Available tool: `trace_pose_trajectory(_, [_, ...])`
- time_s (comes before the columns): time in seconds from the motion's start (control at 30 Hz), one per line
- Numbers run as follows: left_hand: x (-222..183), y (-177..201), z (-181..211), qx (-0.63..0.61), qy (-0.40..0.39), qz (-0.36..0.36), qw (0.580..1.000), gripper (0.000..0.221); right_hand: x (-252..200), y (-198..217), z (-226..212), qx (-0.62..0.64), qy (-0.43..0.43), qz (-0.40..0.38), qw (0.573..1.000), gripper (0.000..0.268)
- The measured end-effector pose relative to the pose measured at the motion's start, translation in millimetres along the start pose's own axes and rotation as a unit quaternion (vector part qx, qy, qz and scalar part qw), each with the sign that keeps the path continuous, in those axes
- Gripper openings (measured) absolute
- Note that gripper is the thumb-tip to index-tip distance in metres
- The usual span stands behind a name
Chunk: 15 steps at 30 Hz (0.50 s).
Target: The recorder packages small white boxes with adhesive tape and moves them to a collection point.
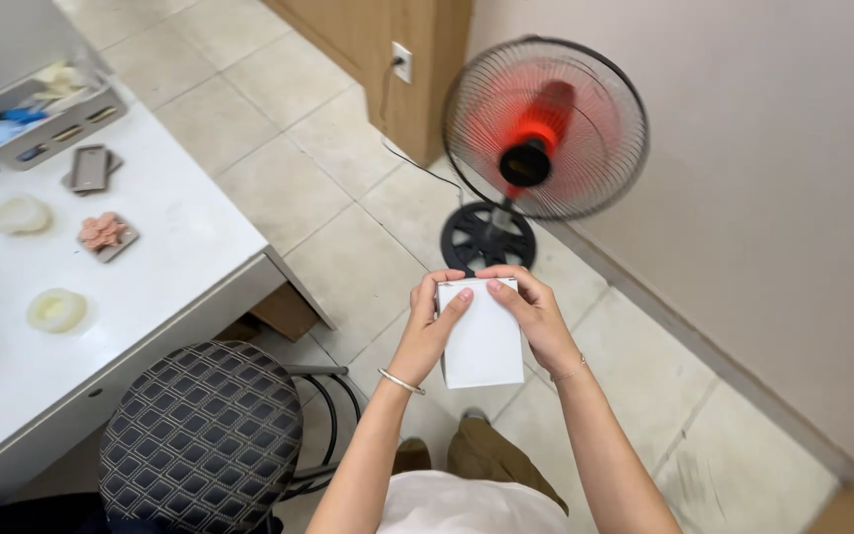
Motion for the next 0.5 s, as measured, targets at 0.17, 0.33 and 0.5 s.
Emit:
trace_pose_trajectory(0.17, [72.7, 29.2, 10.2, -0.031, 0.028, 0.077, 0.996, 0.042, 111.0, -11.0, -10.6, -0.016, -0.016, -0.09, 0.996, 0.028])
trace_pose_trajectory(0.33, [158.7, 46.2, 11.0, -0.126, -0.001, 0.137, 0.983, 0.043, 222.0, -11.1, -29.6, -0.041, 0.009, -0.169, 0.985, 0.028])
trace_pose_trajectory(0.5, [219.8, 74.7, 22.4, -0.125, -0.039, 0.204, 0.97, 0.04, 309.1, -32.8, -55.8, -0.041, -0.008, -0.237, 0.971, 0.028])
Point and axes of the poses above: each hand's wrist, its own x-axis towards the middle knuckle, its own y-axis out of the back of the hand, z = x × y, the point moved 3 cm from there along x, towards the middle knuckle, and after that the axes turned 5 degrees about -x, right-handed, at the moved point
